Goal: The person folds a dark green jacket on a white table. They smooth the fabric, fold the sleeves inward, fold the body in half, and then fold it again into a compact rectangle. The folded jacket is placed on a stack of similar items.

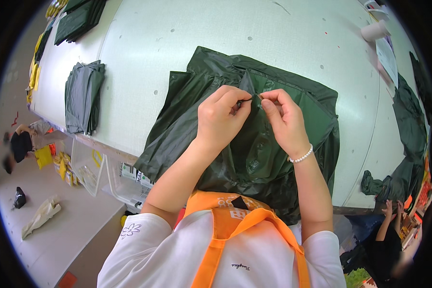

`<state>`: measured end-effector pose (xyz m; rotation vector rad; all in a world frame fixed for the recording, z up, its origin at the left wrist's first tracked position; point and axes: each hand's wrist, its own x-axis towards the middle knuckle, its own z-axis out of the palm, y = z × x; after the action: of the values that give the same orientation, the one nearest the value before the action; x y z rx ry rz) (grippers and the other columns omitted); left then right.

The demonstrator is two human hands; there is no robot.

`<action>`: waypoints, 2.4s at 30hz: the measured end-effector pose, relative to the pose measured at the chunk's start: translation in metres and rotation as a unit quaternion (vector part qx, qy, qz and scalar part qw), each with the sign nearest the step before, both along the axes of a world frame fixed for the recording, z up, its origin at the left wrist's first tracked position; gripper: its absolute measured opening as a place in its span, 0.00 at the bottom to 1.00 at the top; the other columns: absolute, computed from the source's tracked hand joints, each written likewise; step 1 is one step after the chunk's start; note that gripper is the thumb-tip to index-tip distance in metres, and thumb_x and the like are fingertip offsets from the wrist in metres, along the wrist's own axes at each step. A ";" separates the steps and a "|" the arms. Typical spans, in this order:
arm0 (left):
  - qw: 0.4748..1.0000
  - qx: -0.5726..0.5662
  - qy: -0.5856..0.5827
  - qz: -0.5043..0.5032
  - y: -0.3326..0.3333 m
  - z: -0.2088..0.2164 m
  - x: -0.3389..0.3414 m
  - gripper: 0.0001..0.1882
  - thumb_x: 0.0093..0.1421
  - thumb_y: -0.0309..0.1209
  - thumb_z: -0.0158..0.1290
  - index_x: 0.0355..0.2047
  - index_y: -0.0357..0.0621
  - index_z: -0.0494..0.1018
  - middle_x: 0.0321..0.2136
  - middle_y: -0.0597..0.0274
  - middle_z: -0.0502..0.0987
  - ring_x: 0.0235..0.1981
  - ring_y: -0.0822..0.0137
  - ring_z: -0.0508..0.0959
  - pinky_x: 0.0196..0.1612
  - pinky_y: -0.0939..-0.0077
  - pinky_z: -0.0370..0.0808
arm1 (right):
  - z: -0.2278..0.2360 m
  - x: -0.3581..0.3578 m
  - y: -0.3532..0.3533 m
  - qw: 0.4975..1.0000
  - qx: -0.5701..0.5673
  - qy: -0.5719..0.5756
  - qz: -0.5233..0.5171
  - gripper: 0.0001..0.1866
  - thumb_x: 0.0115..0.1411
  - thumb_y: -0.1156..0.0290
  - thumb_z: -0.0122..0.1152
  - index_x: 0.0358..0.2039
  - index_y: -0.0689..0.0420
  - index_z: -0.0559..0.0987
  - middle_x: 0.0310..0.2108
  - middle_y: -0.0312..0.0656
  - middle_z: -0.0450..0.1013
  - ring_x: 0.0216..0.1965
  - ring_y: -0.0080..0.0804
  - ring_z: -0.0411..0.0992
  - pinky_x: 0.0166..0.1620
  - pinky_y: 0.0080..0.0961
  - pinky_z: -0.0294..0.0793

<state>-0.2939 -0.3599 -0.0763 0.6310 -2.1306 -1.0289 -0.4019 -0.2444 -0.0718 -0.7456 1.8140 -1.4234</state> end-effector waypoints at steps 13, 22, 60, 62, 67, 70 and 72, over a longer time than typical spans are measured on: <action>0.979 -0.191 0.034 -0.057 -0.001 -0.010 0.007 0.10 0.41 0.17 0.60 0.26 0.38 0.75 0.27 0.61 0.72 0.21 0.68 0.74 0.22 0.80 0.71 | 0.018 -0.032 -0.004 0.982 0.020 0.118 0.146 0.08 0.57 0.74 0.60 0.34 0.63 0.73 0.30 0.41 0.71 0.27 0.26 0.69 0.33 0.21 0.70; 0.969 -0.232 0.055 -0.071 -0.002 -0.009 0.008 0.11 0.40 0.16 0.61 0.26 0.38 0.75 0.26 0.61 0.71 0.19 0.68 0.72 0.20 0.79 0.69 | 0.020 -0.035 -0.010 0.978 0.052 0.078 0.185 0.06 0.57 0.74 0.58 0.32 0.64 0.74 0.26 0.38 0.71 0.24 0.22 0.66 0.31 0.19 0.68; 0.836 0.530 0.028 -0.139 0.091 0.042 0.093 0.12 0.63 0.29 0.48 0.31 0.31 0.76 0.25 0.57 0.79 0.27 0.73 0.77 0.33 0.80 0.73 | -0.084 0.053 0.050 0.846 0.280 0.094 0.444 0.16 0.54 0.63 0.57 0.29 0.66 0.80 0.34 0.57 0.75 0.39 0.51 0.74 0.44 0.39 0.72; 0.831 0.519 0.024 -0.199 0.085 0.070 0.075 0.11 0.63 0.28 0.48 0.33 0.31 0.76 0.28 0.57 0.79 0.29 0.71 0.77 0.34 0.78 0.74 | -0.101 0.041 0.041 0.838 0.231 0.000 0.495 0.16 0.55 0.63 0.55 0.34 0.64 0.80 0.35 0.55 0.76 0.38 0.47 0.74 0.44 0.36 0.71; 0.836 0.473 0.014 -0.279 0.050 0.048 0.087 0.15 0.62 0.34 0.48 0.34 0.30 0.75 0.32 0.53 0.79 0.33 0.67 0.78 0.37 0.74 0.74 | -0.068 0.016 0.049 0.895 0.227 0.122 0.365 0.15 0.57 0.62 0.52 0.37 0.59 0.80 0.37 0.51 0.76 0.38 0.46 0.75 0.44 0.37 0.71; 0.934 0.346 -0.066 -0.066 0.003 0.017 0.121 0.05 0.57 0.22 0.48 0.32 0.34 0.73 0.28 0.58 0.77 0.29 0.72 0.76 0.35 0.80 0.73 | -0.017 -0.008 0.124 0.985 0.043 0.164 -0.024 0.07 0.58 0.75 0.51 0.35 0.61 0.78 0.31 0.45 0.76 0.32 0.33 0.76 0.36 0.23 0.73; 0.957 0.252 -0.106 0.094 -0.014 -0.008 0.122 0.22 0.52 0.14 0.50 0.48 0.34 0.62 0.46 0.53 0.69 0.30 0.73 0.76 0.35 0.81 0.75 | -0.021 -0.009 0.187 0.966 0.109 0.236 -0.004 0.17 0.53 0.87 0.49 0.43 0.60 0.75 0.44 0.42 0.72 0.26 0.22 0.69 0.32 0.17 0.69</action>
<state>-0.1716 -0.3736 -0.0842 1.2104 -1.9330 -1.4618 -0.4107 -0.0571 -0.0925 -1.0247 2.2902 -1.0824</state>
